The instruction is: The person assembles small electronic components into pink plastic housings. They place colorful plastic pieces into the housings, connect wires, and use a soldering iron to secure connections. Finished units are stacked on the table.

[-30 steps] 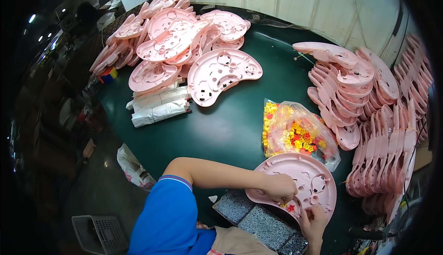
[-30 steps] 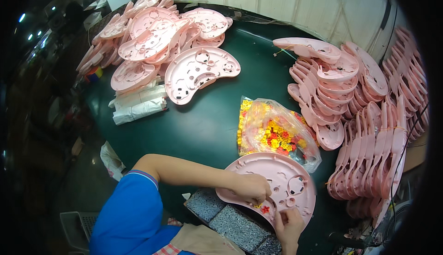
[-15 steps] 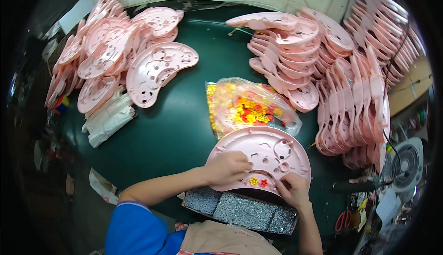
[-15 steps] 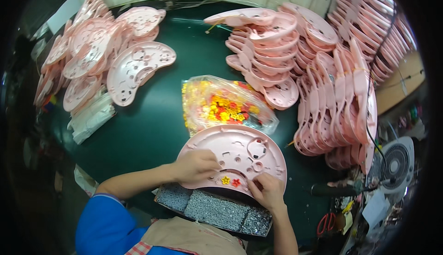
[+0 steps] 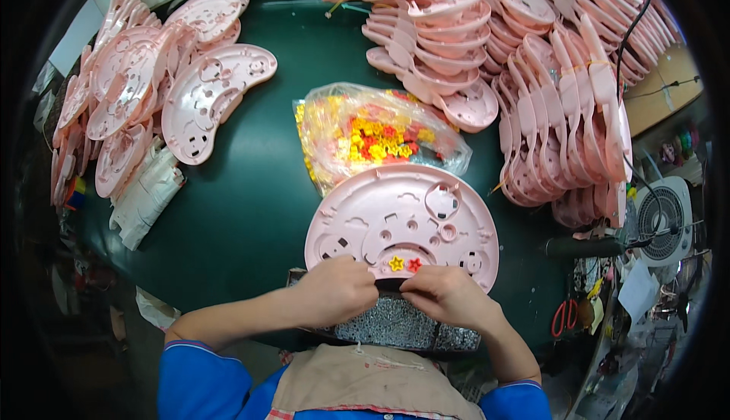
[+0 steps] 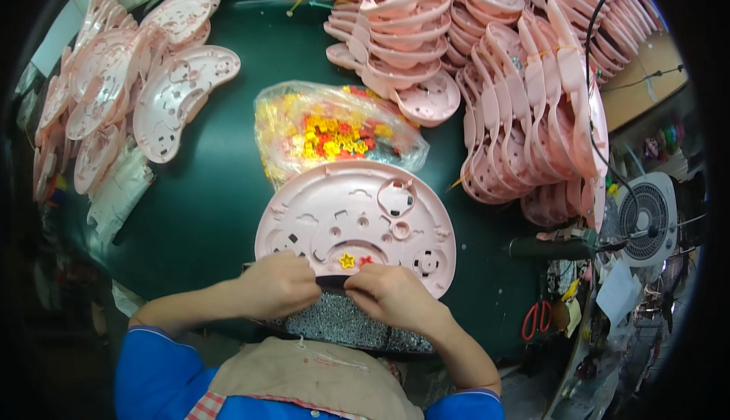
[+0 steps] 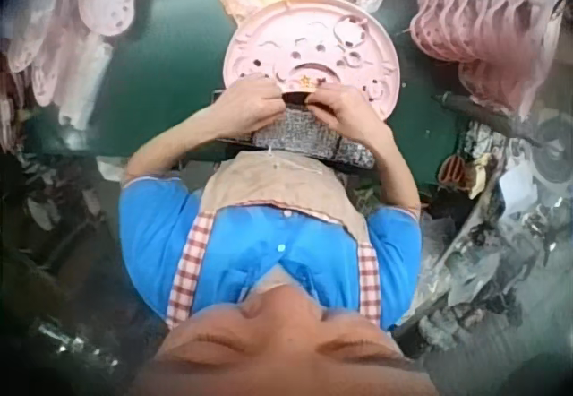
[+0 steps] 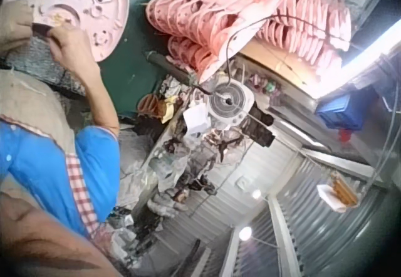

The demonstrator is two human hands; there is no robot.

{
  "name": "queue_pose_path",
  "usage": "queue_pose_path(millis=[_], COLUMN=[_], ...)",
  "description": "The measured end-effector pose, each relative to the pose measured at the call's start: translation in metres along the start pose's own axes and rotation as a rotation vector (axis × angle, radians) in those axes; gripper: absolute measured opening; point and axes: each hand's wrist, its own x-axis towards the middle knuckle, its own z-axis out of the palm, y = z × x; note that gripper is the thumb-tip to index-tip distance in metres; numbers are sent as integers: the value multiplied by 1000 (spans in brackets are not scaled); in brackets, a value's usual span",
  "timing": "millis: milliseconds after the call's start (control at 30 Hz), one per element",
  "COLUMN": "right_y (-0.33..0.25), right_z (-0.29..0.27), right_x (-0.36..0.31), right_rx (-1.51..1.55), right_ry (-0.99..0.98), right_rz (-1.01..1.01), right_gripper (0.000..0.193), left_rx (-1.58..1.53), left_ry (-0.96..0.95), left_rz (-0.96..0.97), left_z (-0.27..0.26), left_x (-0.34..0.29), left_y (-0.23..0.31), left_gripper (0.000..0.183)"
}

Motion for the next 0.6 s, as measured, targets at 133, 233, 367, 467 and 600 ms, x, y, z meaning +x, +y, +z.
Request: queue_pose_path(millis=[133, 233, 367, 467, 600], right_y=[-2, -4, -6, -5, -2], right_z=[26, 37, 53, 67, 73], right_x=[-31, -41, -42, -39, -40], right_rx=[-120, -147, -203, -291, -288], right_ry=[-46, -62, -65, -54, -32], right_rz=[82, 104, 62, 37, 39], right_gripper=[13, 13, 9, 8, 10], left_rx=[105, 191, 188, 102, 39], left_ry=[-172, -215, -171, -149, 2], left_rz=[-42, -63, -69, -132, -336], left_z=[21, 27, 34, 32, 20], left_x=[-18, -29, -35, -41, -69], left_y=[24, 32, 31, 31, 36], left_gripper=[7, 8, 8, 10, 23])
